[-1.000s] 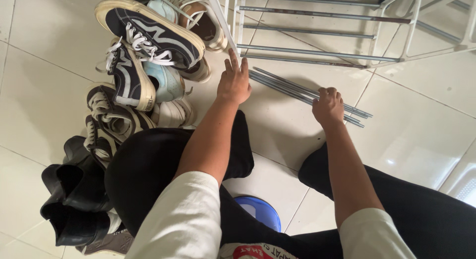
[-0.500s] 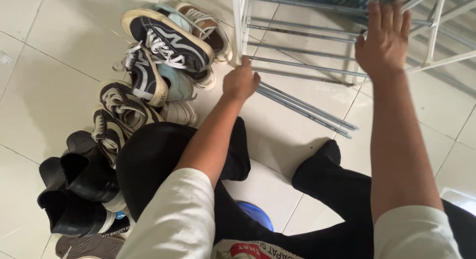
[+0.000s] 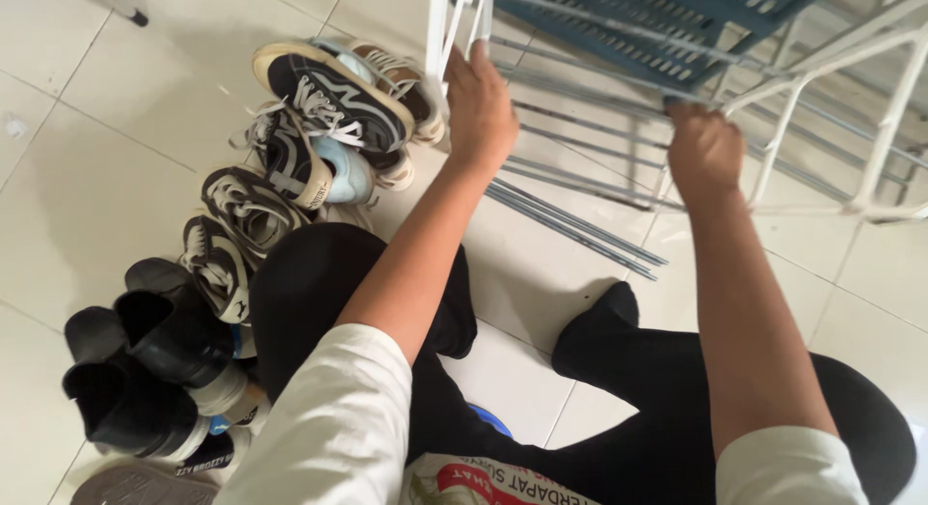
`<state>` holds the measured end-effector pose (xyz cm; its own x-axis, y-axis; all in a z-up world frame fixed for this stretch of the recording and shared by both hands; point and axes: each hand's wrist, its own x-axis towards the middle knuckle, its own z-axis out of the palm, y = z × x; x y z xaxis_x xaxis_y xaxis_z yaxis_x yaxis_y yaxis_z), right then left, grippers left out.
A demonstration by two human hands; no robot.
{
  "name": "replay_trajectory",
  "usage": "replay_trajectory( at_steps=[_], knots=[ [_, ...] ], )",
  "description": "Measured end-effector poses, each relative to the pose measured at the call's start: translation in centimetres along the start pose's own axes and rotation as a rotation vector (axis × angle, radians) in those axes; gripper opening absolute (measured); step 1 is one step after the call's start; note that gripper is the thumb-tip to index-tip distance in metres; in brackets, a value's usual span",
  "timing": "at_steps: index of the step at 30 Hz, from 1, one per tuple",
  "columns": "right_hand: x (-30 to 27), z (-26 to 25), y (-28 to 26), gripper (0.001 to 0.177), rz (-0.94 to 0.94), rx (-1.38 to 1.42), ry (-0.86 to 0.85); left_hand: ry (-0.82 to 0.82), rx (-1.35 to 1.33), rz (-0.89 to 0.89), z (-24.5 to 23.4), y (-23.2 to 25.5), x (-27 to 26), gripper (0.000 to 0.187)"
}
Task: The person assembles a white plastic and metal shoe rack by inserting metal rods into plastic side frames. They repeatedly pick up rods, align them with the frame slots, and push them into place while sitting on the floor.
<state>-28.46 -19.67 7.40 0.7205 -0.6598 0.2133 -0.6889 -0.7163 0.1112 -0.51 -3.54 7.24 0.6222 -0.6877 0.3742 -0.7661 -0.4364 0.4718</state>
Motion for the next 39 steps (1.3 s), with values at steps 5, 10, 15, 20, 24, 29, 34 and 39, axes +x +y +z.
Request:
replay_trajectory(
  at_steps=[5,10,15,20,24,29,34,39],
  knots=[
    [-3.3,-3.3,-0.8,0.027,0.004,-0.11,-0.192,-0.479,0.093,-0.277,1.7,-1.5,0.9,0.086],
    [-4.5,-5.2,-2.7,0.024,0.105,-0.203,-0.591,-0.398,0.35,0.034,2.6,-2.1,-2.2,0.046],
    [-4.7,-5.4,-6.7,0.025,0.049,-0.123,-0.453,-0.342,0.073,-0.219,1.8,-2.5,-3.2,0.031],
    [-4.1,-5.2,-11.3,0.03,-0.066,0.159,-0.271,-0.352,0.031,-0.175,0.3,-3.3,-3.1,0.032],
    [-3.6,-4.4,-12.8,0.024,-0.132,0.221,-0.038,-0.273,-0.015,-0.184,-0.1,-4.4,-3.2,0.03],
    [-1.4,-4.1,-12.8,0.027,-0.115,0.198,0.03,-0.132,-0.253,-0.227,0.8,-5.3,-3.3,0.033],
    [-0.4,-3.4,-11.7,0.026,-0.176,0.117,0.109,-0.104,-0.498,-0.314,3.9,-5.6,-3.0,0.036],
    [-0.4,-2.4,-12.1,0.015,-0.269,0.062,0.174,-0.091,-0.488,-0.395,5.0,-4.3,-2.2,0.039]
  ],
)
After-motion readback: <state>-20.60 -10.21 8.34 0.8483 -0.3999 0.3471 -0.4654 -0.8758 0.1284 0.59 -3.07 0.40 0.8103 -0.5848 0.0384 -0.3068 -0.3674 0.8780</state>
